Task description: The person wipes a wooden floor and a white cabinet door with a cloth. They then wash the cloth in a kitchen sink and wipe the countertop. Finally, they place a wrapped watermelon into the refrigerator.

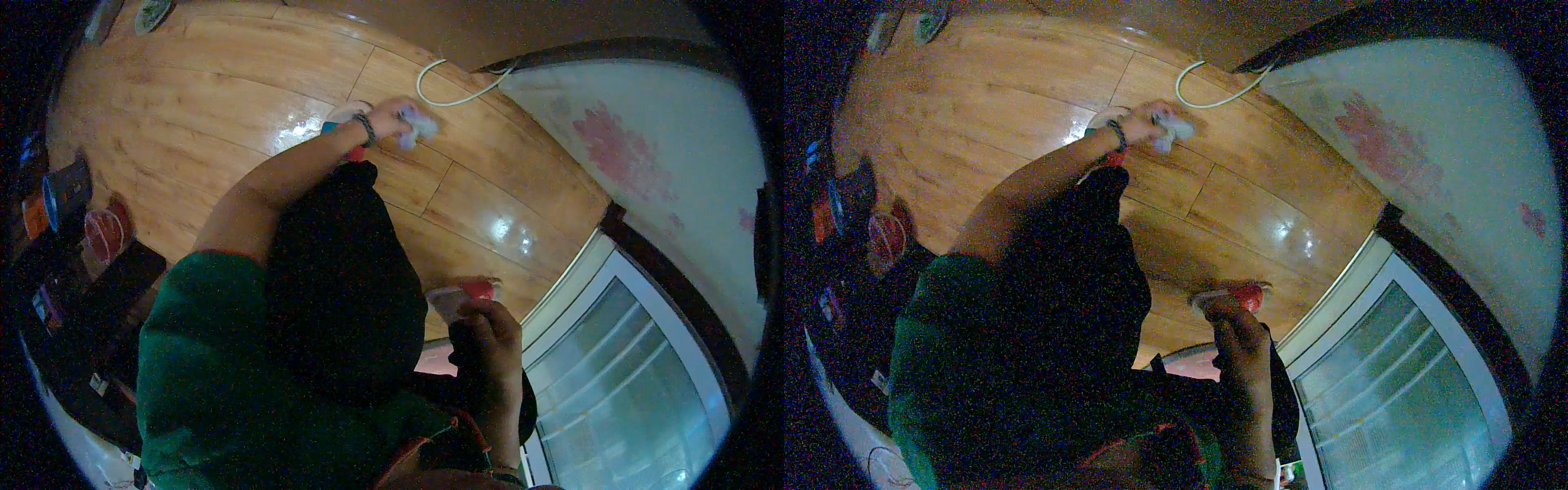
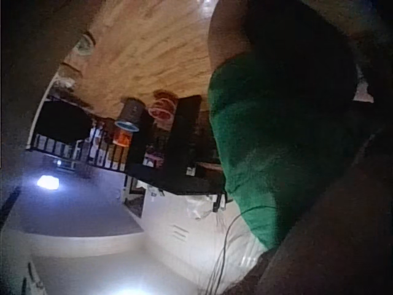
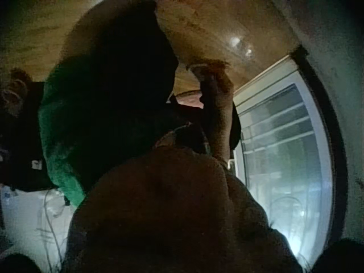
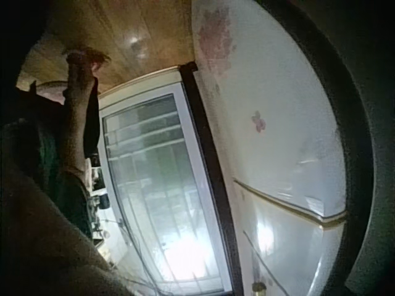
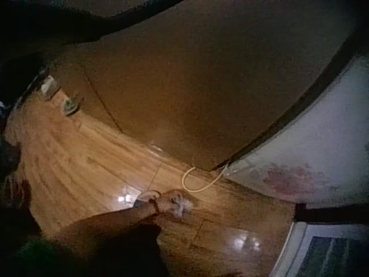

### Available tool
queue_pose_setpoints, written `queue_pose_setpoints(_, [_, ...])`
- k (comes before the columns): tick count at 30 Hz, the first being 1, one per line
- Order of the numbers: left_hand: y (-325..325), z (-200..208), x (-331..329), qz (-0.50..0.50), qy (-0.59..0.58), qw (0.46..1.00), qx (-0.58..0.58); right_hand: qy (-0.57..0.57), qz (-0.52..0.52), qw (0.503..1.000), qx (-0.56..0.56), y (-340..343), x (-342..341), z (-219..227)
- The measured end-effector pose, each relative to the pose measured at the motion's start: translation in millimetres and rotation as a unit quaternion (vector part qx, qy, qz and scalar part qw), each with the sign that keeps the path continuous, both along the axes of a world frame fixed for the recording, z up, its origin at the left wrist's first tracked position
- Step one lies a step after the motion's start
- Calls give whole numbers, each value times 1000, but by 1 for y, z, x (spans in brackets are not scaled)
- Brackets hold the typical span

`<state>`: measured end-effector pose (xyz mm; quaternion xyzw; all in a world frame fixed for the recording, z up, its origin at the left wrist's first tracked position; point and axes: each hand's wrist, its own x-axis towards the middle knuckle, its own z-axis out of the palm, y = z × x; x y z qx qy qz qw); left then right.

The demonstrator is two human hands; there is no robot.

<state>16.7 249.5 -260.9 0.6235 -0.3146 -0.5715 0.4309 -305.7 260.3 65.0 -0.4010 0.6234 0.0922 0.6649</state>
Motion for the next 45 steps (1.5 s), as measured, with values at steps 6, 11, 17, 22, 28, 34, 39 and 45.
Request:
queue_pose_setpoints(6, [1,-9,41,216,204,954,28,-35,14,998,-45,3,-10,-11])
queue_pose_setpoints(11, [-16,-9,21,165,-120,978,-38,-45,39,997,-55,2,-10,-12])
queue_pose_setpoints(17, [-61,-45,-16,-167,-389,903,-74,-64,49,995,-55,12,-11,-9])
queue_pose_setpoints(22, [-57,-5,-24,-341,-427,837,-20,-31,41,998,-28,15,-19,-3])
queue_pose_setpoints(28, [-7,-35,17,-283,-434,855,21,-75,81,991,-79,15,-10,-1])
queue_pose_setpoints(34, [17,-10,39,40,-430,900,68,-40,92,991,-83,18,-6,1])
queue_pose_setpoints(39, [-37,-37,75,-34,-499,861,-89,-68,116,988,-82,17,-5,-1])
queue_pose_setpoints(45, [-14,-9,25,-250,-522,814,54,-68,99,988,-92,22,-7,-2])
